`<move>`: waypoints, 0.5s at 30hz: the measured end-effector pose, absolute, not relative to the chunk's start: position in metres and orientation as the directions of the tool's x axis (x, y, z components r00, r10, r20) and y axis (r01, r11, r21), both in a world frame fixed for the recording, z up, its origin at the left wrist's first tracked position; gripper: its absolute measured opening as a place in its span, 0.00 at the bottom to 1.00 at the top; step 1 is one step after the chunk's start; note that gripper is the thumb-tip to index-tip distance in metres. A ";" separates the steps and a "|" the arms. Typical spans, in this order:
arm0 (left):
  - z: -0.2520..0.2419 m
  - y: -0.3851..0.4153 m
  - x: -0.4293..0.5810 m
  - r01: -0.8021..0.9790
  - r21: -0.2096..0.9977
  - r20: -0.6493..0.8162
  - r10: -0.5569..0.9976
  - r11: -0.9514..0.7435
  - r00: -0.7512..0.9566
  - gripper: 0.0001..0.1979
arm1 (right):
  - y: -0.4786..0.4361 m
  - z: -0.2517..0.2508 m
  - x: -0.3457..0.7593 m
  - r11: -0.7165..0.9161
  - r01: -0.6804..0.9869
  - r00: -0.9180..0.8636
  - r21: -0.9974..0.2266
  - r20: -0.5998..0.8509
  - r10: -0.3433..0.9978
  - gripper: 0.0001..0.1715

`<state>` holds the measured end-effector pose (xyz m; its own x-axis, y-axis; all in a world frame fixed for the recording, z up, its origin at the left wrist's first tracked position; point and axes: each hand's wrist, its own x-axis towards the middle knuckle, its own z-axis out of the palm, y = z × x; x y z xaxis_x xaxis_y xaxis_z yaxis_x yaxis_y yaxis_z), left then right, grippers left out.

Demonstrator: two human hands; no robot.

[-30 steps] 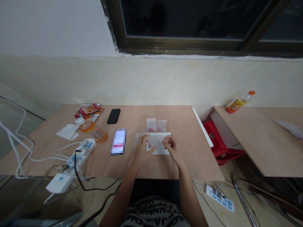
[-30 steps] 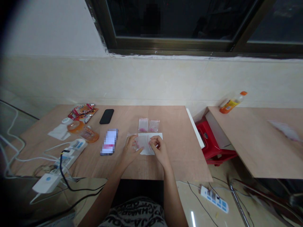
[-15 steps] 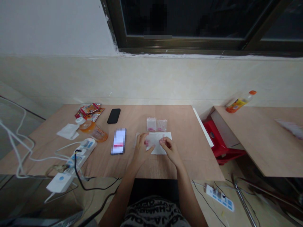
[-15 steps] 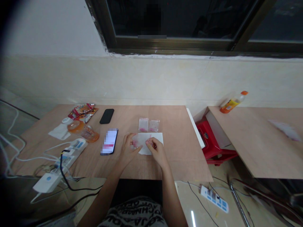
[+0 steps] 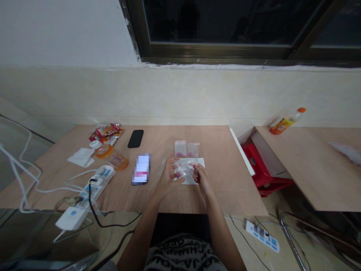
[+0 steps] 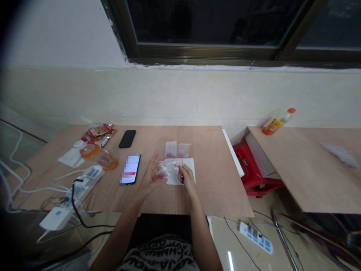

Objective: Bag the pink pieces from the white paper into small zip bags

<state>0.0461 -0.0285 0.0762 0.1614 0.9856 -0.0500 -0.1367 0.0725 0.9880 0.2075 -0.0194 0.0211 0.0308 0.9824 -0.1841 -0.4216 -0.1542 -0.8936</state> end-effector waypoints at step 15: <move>0.086 -0.030 0.040 -0.127 0.989 -0.056 0.990 0.073 0.133 0.29 | -0.018 0.014 0.189 -0.212 -0.717 0.056 -0.664 -0.359 0.932 0.13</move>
<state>0.0397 -0.0297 0.0864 0.1328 0.9896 -0.0555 -0.1272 0.0726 0.9892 0.1894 -0.0185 0.0137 0.0561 0.9318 -0.3586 -0.7173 -0.2123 -0.6637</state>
